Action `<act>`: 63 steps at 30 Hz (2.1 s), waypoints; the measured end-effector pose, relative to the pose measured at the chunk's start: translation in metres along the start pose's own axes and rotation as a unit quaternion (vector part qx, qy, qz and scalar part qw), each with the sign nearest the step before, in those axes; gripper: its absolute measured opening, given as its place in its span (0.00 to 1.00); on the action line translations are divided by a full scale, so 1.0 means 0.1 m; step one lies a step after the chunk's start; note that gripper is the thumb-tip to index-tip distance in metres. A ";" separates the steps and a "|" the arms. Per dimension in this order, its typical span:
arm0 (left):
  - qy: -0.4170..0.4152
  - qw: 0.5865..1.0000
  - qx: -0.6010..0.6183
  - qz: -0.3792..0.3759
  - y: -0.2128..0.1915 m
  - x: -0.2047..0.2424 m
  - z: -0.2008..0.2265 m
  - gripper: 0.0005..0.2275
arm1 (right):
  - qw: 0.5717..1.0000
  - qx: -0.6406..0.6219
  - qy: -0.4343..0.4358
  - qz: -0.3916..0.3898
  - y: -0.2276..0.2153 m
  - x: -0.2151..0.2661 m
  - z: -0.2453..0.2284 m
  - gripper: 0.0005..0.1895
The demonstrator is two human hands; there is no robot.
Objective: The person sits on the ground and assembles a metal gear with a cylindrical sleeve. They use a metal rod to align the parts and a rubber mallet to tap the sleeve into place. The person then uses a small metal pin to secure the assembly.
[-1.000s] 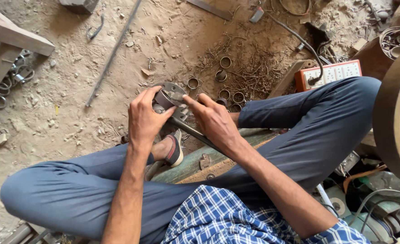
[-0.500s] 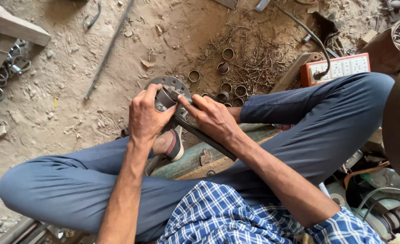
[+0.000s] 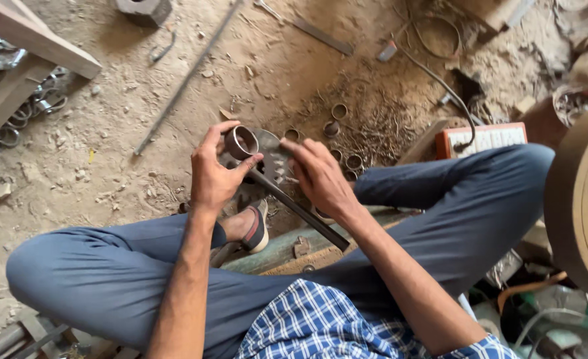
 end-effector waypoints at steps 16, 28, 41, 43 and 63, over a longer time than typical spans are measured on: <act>0.001 0.899 0.424 0.110 -0.03 0.13 0.23 0.31 | 0.980 -0.028 0.024 -0.198 0.07 -0.20 -0.01 0.27; 0.124 0.986 0.097 0.050 -0.07 0.10 0.55 0.23 | 0.999 -0.023 -0.017 -0.019 -0.22 -0.44 -0.18 0.11; 0.121 0.993 0.002 0.005 0.07 0.15 0.64 0.23 | 0.990 -0.080 0.118 0.014 -0.14 -0.48 -0.31 0.09; 0.110 0.994 0.016 0.003 0.09 0.15 0.63 0.24 | 0.989 -0.082 0.122 0.010 -0.15 -0.47 -0.29 0.09; 0.063 0.995 0.066 -0.042 0.18 0.12 0.49 0.23 | 0.990 -0.099 0.095 0.042 -0.20 -0.46 -0.28 0.08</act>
Point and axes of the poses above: each hand's wrist, its own x-axis away from the middle knuckle, its own y-axis out of the palm, z = x × y, the point moved 2 cm from there along -x, towards the middle knuckle, and after that the axes turned 5 degrees about -x, right-handed, at the moved point
